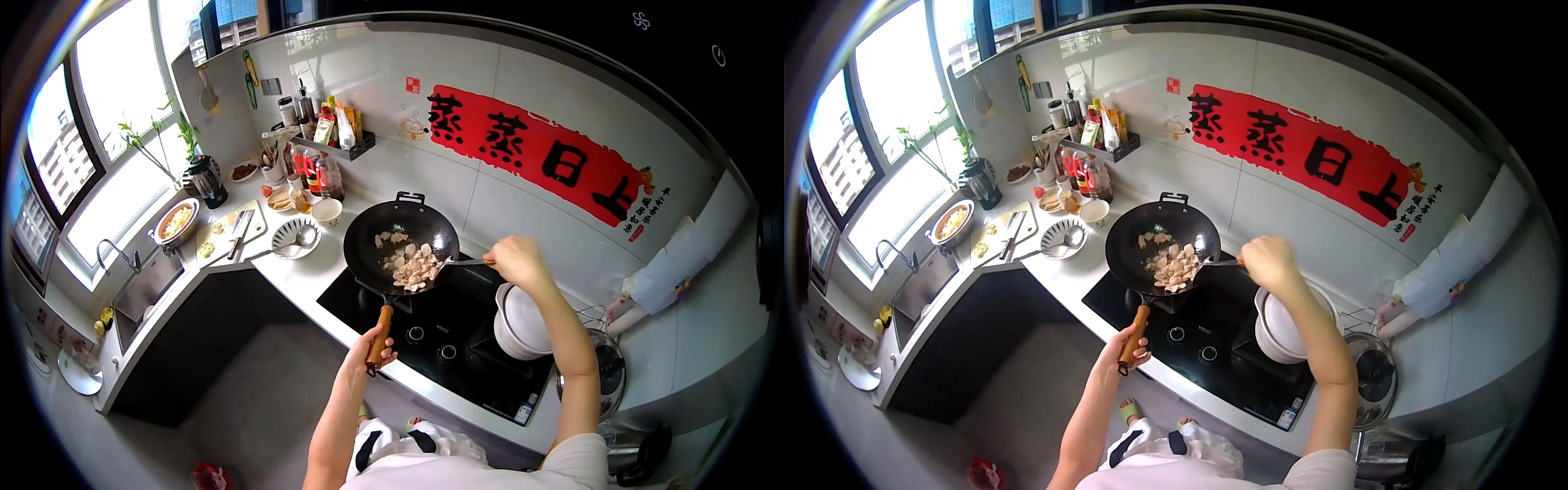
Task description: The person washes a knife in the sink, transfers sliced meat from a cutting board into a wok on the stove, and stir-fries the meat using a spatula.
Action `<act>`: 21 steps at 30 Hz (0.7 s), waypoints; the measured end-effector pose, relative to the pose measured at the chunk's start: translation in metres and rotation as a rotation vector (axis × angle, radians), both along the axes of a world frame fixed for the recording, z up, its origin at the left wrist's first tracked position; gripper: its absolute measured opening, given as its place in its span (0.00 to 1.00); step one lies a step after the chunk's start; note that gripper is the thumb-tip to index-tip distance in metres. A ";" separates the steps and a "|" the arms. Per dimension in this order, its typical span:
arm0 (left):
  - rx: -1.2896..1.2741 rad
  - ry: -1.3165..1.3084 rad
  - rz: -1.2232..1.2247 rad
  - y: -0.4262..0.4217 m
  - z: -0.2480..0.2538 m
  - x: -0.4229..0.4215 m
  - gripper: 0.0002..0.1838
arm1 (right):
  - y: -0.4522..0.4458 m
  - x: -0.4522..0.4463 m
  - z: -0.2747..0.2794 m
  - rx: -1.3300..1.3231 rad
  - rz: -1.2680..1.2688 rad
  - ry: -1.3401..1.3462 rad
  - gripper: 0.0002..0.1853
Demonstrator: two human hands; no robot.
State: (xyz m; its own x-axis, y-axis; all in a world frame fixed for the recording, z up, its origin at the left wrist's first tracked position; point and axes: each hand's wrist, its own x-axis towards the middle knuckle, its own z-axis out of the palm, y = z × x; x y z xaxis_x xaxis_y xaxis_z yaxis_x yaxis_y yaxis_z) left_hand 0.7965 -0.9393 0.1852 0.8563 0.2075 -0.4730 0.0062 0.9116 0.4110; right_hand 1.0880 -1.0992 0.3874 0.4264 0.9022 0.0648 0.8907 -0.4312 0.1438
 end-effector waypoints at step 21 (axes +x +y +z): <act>0.010 0.030 0.015 -0.002 0.002 0.000 0.17 | 0.170 0.051 -0.056 -0.162 -0.289 0.201 0.11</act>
